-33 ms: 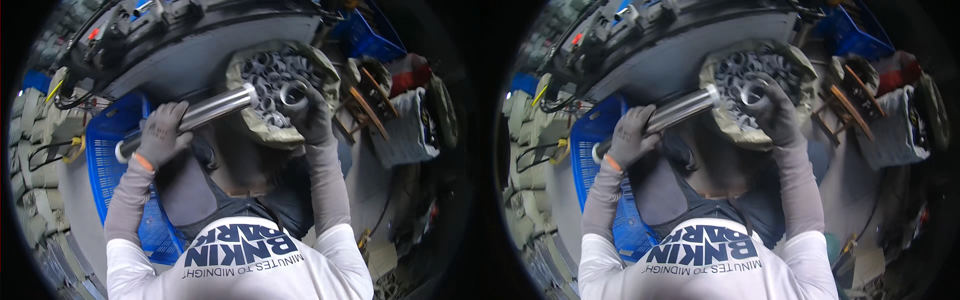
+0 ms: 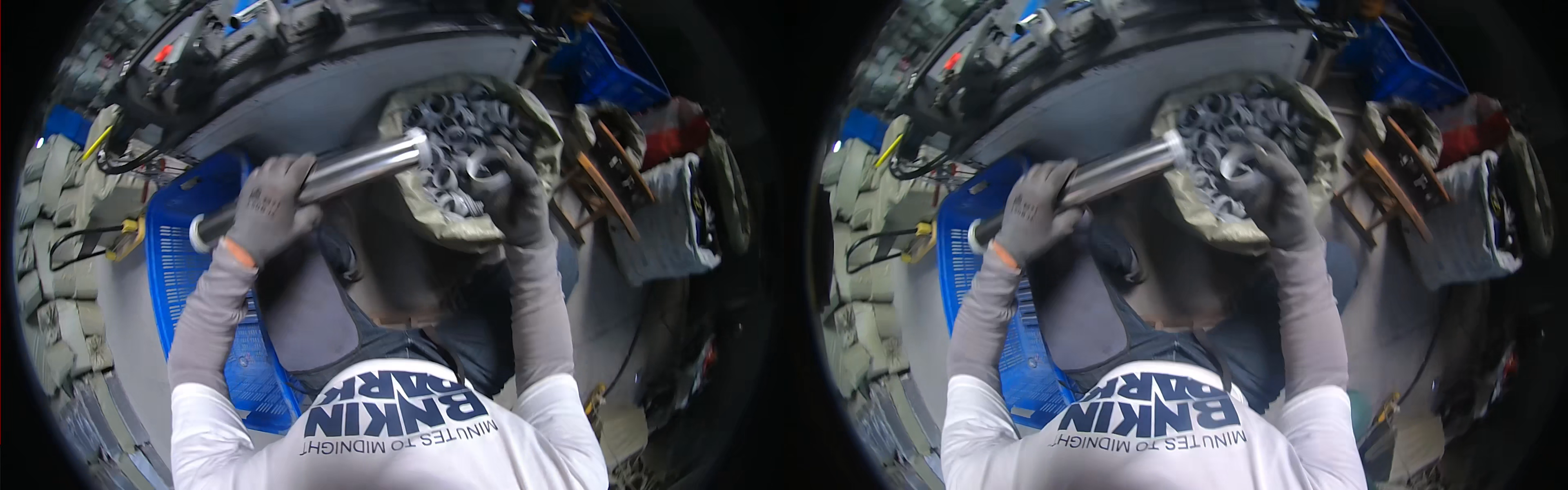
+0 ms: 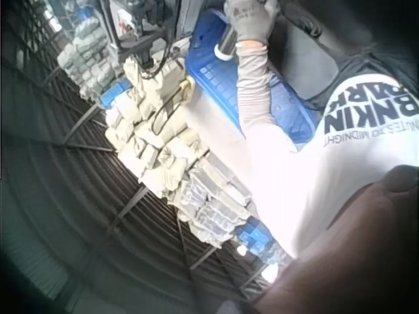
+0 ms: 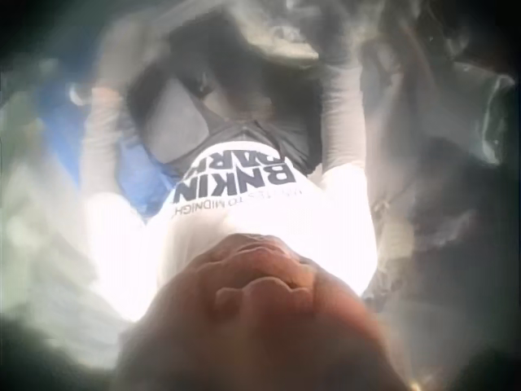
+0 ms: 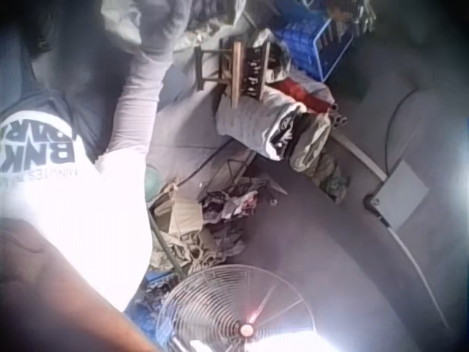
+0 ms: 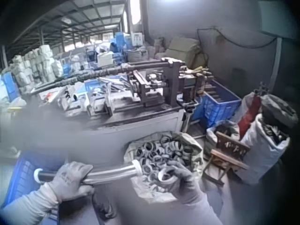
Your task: The person takes metal pipes from a basket, fits rings onto both ends of each pipe, inserts them into a machine, and places them back into the basket. The person then adjusts the bag of rings, stands up, and removes their gloves.
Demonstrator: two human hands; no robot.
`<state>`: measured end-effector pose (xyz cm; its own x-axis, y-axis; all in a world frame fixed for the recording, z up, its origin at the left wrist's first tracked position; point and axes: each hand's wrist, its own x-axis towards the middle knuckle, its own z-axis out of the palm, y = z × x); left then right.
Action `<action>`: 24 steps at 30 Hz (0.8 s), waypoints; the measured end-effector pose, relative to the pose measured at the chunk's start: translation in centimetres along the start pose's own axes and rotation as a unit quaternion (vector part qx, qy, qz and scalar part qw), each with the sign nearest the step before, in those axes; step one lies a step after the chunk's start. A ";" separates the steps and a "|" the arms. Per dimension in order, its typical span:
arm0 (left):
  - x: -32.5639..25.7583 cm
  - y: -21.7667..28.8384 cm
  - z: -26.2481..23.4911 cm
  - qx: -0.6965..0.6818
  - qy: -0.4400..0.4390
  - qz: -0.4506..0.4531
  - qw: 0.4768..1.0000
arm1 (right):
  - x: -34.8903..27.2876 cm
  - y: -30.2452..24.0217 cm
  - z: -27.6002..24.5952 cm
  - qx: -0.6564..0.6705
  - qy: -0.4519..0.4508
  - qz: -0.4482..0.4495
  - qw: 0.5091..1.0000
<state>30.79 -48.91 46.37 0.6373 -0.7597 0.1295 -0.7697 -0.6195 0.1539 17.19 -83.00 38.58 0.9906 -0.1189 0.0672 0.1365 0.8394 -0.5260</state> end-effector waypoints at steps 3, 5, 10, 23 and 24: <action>7.7 -2.8 -1.4 0.114 0.119 0.012 0.986 | -0.9 -0.7 -3.4 -0.026 0.044 0.020 0.998; 14.5 -5.6 -3.5 0.222 0.207 0.015 0.953 | -0.1 -0.2 -3.5 -0.006 0.064 0.017 0.998; 27.7 -11.3 -5.9 0.269 0.175 -0.130 0.938 | 0.7 0.3 -3.5 -0.024 0.083 0.010 0.996; 33.6 -18.5 -1.3 0.329 0.157 -0.115 0.924 | 2.4 -0.1 -2.9 -0.122 0.115 0.066 0.984; 32.2 -18.0 -1.1 0.293 0.189 -0.076 0.934 | 2.5 -0.1 -2.7 -0.143 0.116 0.055 0.981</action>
<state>65.22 -62.03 48.86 0.6236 -0.5987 0.5026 -0.4865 -0.8005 -0.3500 19.66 -84.85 36.49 0.9667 -0.1819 -0.1798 -0.0105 0.6741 -0.7386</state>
